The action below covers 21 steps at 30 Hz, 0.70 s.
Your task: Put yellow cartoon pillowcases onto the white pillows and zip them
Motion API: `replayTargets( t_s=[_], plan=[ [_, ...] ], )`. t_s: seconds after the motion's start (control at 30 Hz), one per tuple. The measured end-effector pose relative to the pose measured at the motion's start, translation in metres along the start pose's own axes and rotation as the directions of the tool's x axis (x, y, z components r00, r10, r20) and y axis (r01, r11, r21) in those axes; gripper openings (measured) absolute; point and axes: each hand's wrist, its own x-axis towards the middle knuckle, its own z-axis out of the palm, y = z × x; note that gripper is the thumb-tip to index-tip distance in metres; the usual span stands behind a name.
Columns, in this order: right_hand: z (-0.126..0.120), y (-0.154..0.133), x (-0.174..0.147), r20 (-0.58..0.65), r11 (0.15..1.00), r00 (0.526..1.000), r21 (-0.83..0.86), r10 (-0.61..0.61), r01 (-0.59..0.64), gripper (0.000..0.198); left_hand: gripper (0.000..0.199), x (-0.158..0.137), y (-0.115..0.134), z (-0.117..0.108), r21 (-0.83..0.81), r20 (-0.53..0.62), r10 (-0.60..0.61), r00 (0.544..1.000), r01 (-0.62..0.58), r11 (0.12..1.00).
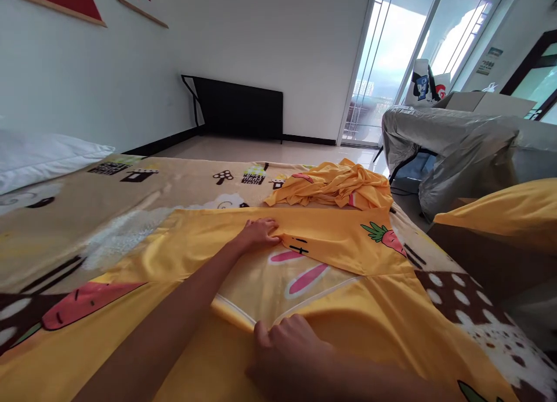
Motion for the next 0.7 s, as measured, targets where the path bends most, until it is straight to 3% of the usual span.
replayTargets(
  t_s=[0.2, 0.4, 0.57, 0.7],
  plan=[
    [-0.022, -0.003, -0.005, 0.128, 0.995, 0.987, 0.032, -0.102, 0.099, 0.023, 0.050, 0.005, 0.006, 0.003, 0.014, -0.088, -0.136, 0.987, 0.138, 0.990],
    [-0.001, -0.006, 0.003, 0.078, 0.996, 0.995, 0.065, -0.066, 0.061, 0.023, 0.047, 0.005, 0.014, 0.003, 0.001, -0.112, -0.202, 0.973, 0.204, 0.979],
    [0.011, -0.009, 0.006, 0.054, 0.998, 0.998, 0.049, -0.041, 0.038, 0.020, 0.053, 0.009, 0.010, 0.005, -0.038, -0.069, -0.192, 0.979, 0.189, 0.981],
    [0.004, -0.009, 0.004, 0.065, 0.998, 0.996, 0.026, -0.058, 0.057, 0.018, 0.059, 0.004, -0.017, -0.004, -0.116, 0.000, -0.122, 0.992, 0.122, 0.986]
  ],
)
